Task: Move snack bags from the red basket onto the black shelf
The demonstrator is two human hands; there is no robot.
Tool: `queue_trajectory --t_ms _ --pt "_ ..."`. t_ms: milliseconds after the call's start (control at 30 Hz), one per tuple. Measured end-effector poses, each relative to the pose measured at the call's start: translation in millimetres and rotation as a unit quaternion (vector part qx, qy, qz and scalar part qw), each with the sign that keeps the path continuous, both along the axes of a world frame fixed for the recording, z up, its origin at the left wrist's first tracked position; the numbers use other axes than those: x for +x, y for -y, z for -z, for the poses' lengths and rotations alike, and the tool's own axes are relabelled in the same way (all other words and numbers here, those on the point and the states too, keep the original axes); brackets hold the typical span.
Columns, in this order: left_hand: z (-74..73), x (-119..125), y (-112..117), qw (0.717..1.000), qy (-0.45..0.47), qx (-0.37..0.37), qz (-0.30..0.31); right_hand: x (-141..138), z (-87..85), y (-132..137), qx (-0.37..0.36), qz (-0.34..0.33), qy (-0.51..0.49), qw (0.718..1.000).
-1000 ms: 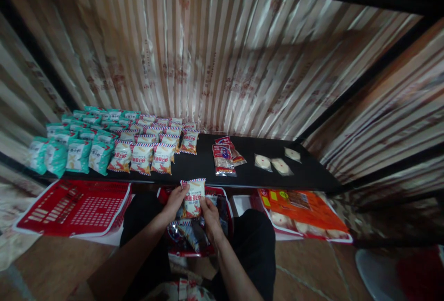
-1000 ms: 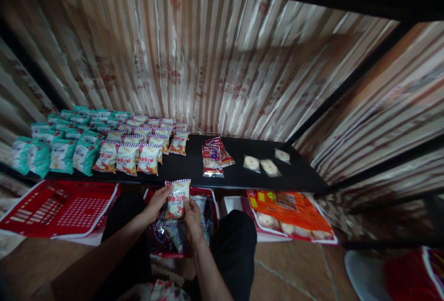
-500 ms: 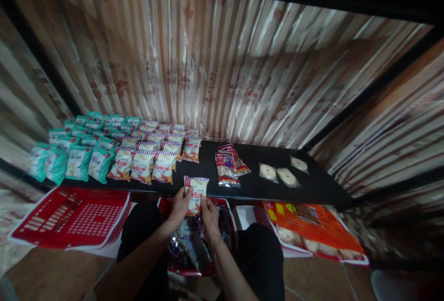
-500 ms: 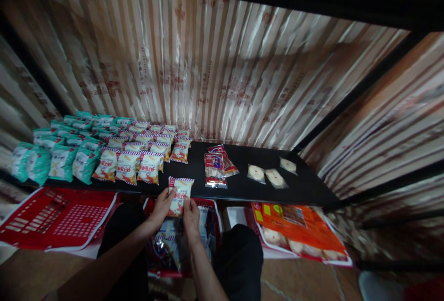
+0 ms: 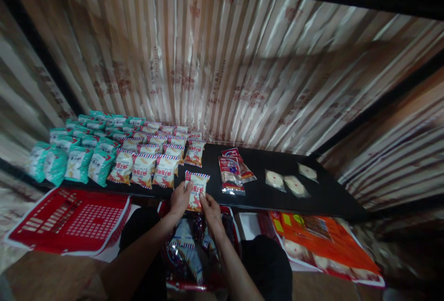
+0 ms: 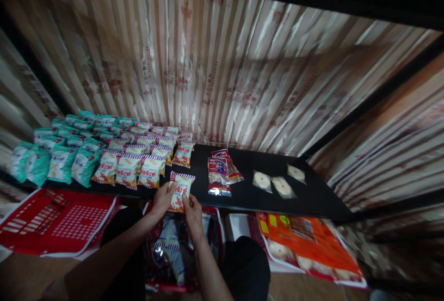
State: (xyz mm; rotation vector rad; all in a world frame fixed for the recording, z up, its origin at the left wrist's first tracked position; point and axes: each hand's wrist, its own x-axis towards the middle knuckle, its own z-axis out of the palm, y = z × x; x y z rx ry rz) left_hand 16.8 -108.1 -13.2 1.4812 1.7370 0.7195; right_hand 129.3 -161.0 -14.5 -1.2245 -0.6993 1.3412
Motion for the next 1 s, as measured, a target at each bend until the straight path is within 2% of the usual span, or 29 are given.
queue_trajectory --t_ms 167,433,733,867,1000 --pt "-10.9 3 -9 0.999 -0.053 -0.012 -0.004 6 6.6 -15 -0.004 -0.014 0.024 1.000" --pt "-11.1 9 -16 1.000 -0.005 -0.010 -0.019 12 22.2 -37 0.009 0.018 0.091 0.996" --pt "-3.8 16 -6 0.998 0.041 0.040 -0.037 13 12.5 -53 -0.017 0.040 0.117 0.992" --pt "-2.8 15 -15 0.998 0.027 0.054 -0.032 14 13.5 -64 -0.010 0.039 0.131 0.991" --pt "-8.4 10 -30 0.998 -0.011 0.061 -0.015 14 17.5 -79 -0.004 0.044 0.200 0.979"
